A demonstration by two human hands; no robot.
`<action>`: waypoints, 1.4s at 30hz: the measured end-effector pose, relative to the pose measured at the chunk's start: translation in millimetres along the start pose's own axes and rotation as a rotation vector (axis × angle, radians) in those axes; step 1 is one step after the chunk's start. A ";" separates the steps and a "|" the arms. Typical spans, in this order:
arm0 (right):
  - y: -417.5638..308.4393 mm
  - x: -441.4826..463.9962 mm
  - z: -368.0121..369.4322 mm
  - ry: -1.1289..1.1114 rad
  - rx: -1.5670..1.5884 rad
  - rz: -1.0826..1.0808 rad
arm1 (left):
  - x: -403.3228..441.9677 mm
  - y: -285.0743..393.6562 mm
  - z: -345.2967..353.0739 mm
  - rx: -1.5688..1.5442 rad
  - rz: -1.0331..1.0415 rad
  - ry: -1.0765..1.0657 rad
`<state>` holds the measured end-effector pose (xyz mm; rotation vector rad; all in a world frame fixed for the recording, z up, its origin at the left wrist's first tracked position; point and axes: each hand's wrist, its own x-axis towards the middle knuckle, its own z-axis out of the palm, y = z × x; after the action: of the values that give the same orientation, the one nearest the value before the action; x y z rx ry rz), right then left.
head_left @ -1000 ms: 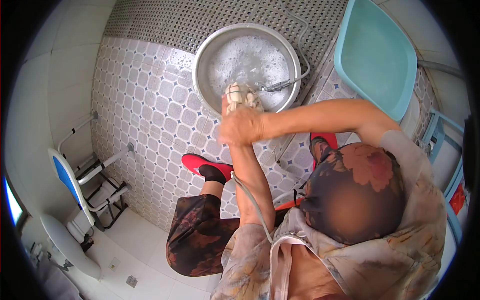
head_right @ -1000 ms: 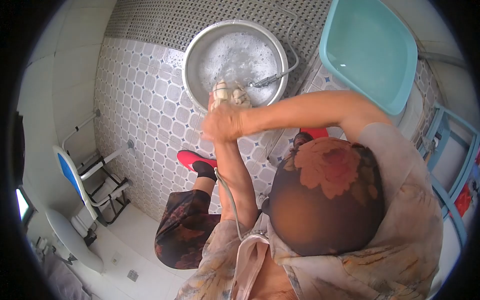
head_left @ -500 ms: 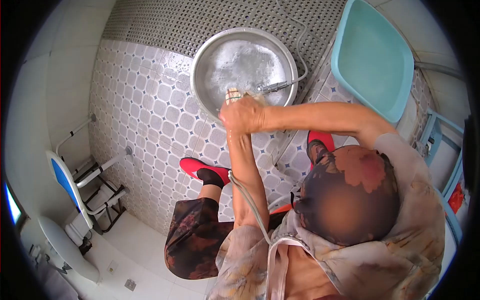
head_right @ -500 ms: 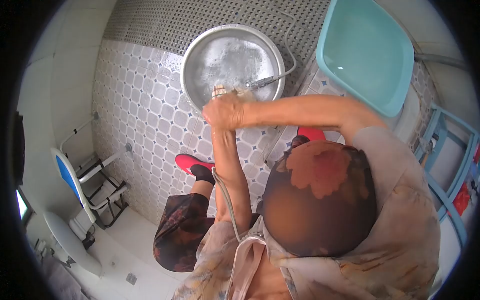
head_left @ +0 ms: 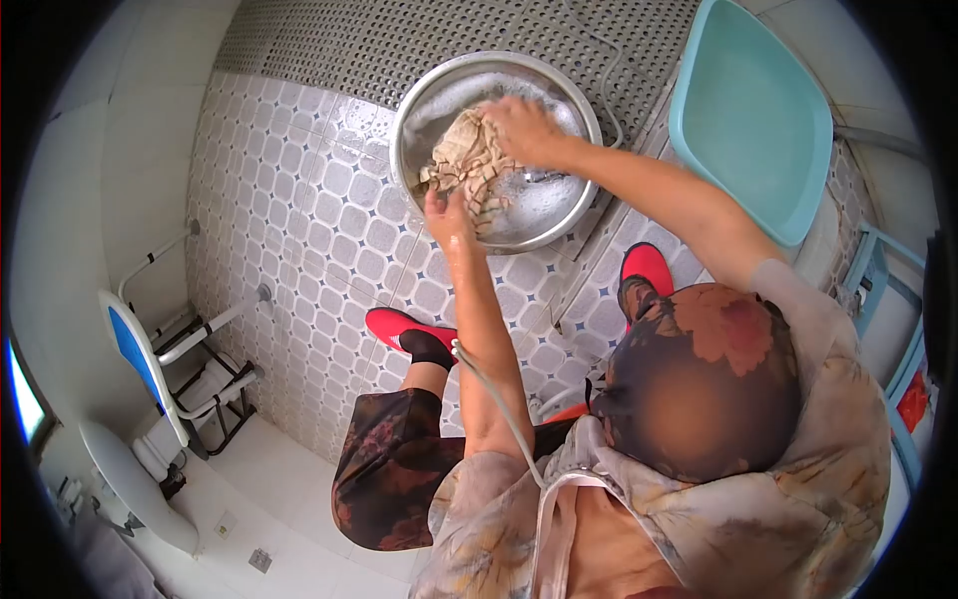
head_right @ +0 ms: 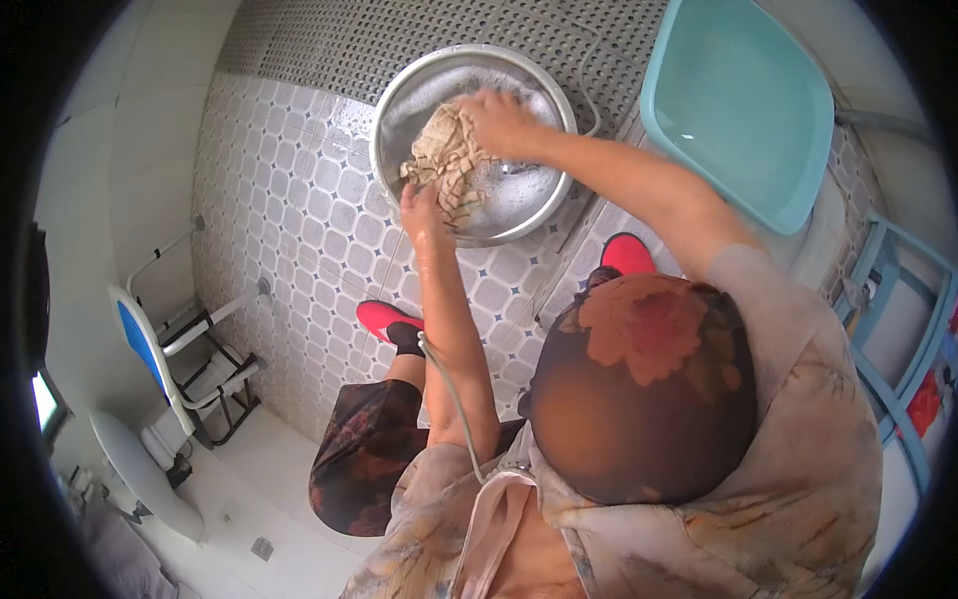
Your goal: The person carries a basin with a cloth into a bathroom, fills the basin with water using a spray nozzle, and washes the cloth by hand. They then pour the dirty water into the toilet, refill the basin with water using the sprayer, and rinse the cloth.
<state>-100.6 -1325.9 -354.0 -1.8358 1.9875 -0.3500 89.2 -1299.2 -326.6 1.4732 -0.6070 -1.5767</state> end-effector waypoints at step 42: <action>-2.2 -20.2 -32.1 -0.369 -0.335 -0.195 | -31.5 18.3 26.2 0.120 -0.290 0.102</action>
<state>-112.3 -1309.0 -322.0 -2.1190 1.6918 0.2709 66.4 -1287.4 -289.8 1.7842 -0.4505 -1.6944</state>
